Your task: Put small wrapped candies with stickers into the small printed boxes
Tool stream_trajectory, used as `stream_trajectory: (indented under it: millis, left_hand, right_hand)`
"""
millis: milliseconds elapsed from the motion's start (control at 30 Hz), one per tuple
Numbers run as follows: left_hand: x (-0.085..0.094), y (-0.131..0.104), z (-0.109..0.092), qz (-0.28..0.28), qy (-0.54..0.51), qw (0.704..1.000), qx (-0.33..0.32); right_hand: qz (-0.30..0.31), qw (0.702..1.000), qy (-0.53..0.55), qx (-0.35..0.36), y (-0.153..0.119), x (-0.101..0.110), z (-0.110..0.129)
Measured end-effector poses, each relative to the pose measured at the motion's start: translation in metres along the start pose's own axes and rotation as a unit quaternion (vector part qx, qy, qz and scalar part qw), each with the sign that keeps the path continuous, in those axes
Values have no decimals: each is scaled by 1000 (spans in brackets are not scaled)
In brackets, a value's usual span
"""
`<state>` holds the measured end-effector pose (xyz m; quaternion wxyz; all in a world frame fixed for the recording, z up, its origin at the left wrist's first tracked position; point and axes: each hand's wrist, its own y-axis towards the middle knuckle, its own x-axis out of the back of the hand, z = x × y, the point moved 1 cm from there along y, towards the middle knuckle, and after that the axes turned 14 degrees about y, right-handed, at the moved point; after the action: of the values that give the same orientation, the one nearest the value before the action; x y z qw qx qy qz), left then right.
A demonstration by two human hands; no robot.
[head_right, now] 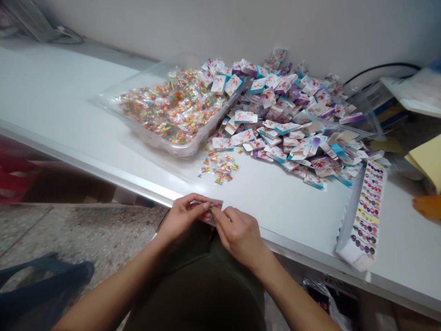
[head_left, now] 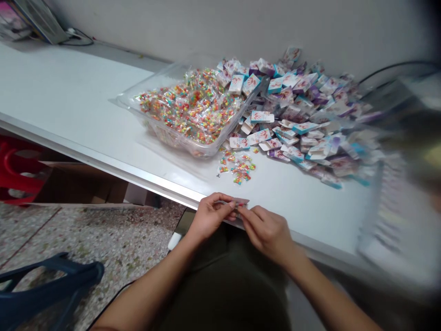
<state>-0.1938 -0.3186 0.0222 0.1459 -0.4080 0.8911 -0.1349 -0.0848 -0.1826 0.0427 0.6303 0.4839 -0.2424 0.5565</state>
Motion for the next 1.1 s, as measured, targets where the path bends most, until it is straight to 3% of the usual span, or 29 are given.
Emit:
stream_trajectory:
  millis: [67, 267, 367, 467, 567, 767, 900, 1000, 1100]
  left_hand:
    - [0, 0, 1, 5, -7, 1000, 5]
    - [0, 1, 5, -10, -9, 1000, 13]
    - [1, 1, 5, -7, -2, 1000, 7]
    - [1, 1, 5, -7, -3, 1000, 13]
    - [1, 1, 4, -7, -11, 1000, 17]
    - [2, 1, 4, 3, -4, 1000, 14]
    - [3, 2, 5, 3, 1, 1000, 16]
    - [2, 3, 5, -2, -2, 1000, 25]
    - [0, 3, 5, -6, -11, 999, 30]
  right_hand:
    - [-9, 1000, 25, -16, 0, -1, 2]
    - [-121, 984, 62, -114, 9, -4, 7]
    - [-114, 962, 166, -182, 14, -7, 8]
    - [-92, 918, 275, -270, 16, -5, 7]
    - [-41, 906, 283, -312, 19, 1, 5]
    - [72, 966, 74, -239, 32, 17, 8]
    - [124, 975, -50, -178, 43, 21, 8]
    - [166, 981, -76, -65, 47, 21, 4]
    - [163, 984, -51, 53, 45, 21, -2]
